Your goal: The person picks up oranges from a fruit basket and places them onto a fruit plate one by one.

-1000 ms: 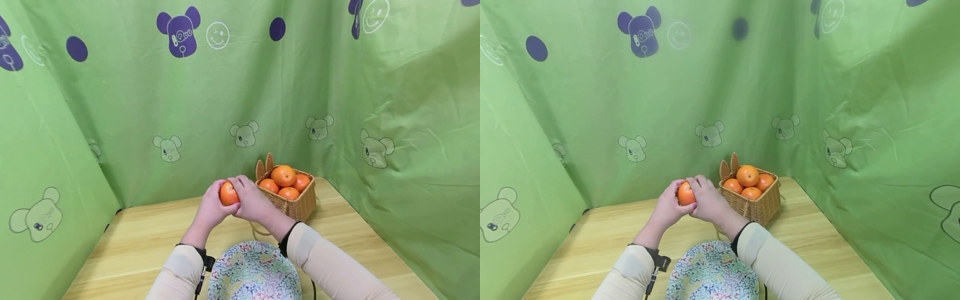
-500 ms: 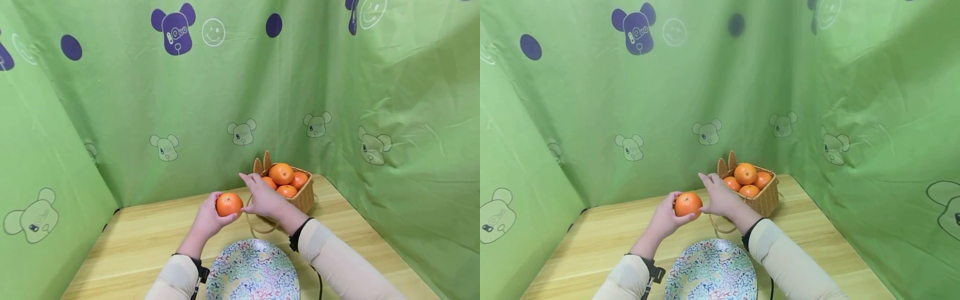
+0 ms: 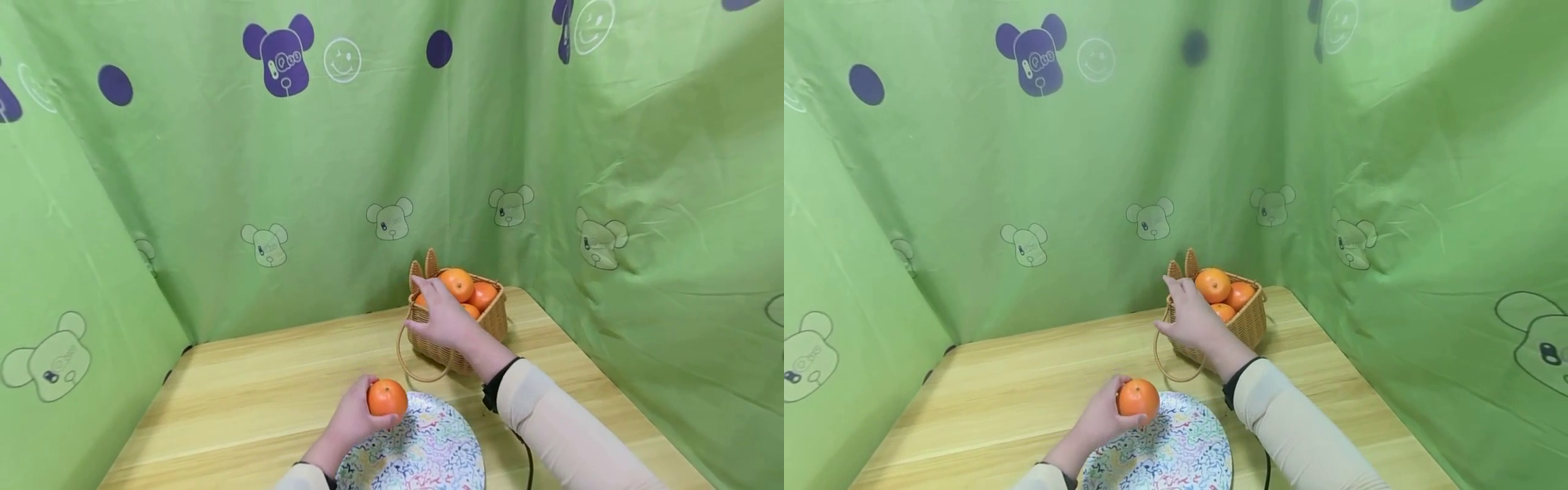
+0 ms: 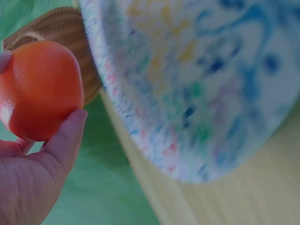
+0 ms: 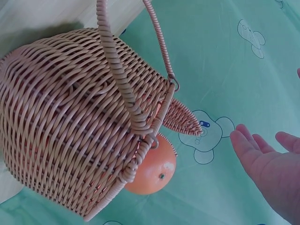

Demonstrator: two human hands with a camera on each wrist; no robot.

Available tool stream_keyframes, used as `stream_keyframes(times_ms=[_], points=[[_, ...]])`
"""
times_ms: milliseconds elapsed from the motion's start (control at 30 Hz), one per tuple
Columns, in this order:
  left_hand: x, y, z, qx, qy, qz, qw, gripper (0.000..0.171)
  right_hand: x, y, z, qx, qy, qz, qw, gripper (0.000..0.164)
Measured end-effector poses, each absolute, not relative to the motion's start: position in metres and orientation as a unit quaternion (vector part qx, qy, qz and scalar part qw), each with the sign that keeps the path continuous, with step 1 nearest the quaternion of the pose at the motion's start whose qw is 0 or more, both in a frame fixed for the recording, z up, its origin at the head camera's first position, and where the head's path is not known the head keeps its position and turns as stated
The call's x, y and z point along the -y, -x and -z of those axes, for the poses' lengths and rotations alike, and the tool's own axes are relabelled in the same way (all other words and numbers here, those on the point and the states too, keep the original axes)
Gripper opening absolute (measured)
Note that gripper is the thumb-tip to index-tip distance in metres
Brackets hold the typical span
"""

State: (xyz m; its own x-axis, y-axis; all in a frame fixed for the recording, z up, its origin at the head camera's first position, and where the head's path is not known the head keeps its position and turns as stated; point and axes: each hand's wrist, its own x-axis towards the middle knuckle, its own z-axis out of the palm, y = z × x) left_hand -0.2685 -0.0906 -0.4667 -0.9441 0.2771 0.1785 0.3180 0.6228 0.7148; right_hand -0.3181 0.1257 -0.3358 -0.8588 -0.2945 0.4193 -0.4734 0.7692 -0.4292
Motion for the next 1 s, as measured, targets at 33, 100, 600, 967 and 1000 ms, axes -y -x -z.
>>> stream_keyframes(times_ms=[33, 100, 600, 967, 1000], points=[[0.09, 0.268, 0.47, 0.899, 0.166, 0.404, 0.018, 0.072, -0.127, 0.318, 0.336, 0.926, -0.204, -0.27, 0.165, 0.086], [0.089, 0.267, 0.477, 0.899, 0.165, 0.405, 0.003, 0.071, -0.128, 0.318, 0.337, 0.928, -0.197, -0.273, 0.162, 0.085], [0.091, 0.27, 0.487, 0.893, 0.155, 0.422, -0.03, 0.071, -0.146, 0.324, 0.338, 0.932, -0.16, -0.283, 0.157, 0.08], [0.097, 0.278, 0.482, 0.902, 0.145, 0.405, -0.048, 0.079, -0.163, 0.334, 0.346, 0.925, -0.133, -0.312, 0.172, 0.078], [0.098, 0.279, 0.481, 0.901, 0.144, 0.405, -0.049, 0.079, -0.165, 0.335, 0.347, 0.925, -0.131, -0.314, 0.171, 0.078]])
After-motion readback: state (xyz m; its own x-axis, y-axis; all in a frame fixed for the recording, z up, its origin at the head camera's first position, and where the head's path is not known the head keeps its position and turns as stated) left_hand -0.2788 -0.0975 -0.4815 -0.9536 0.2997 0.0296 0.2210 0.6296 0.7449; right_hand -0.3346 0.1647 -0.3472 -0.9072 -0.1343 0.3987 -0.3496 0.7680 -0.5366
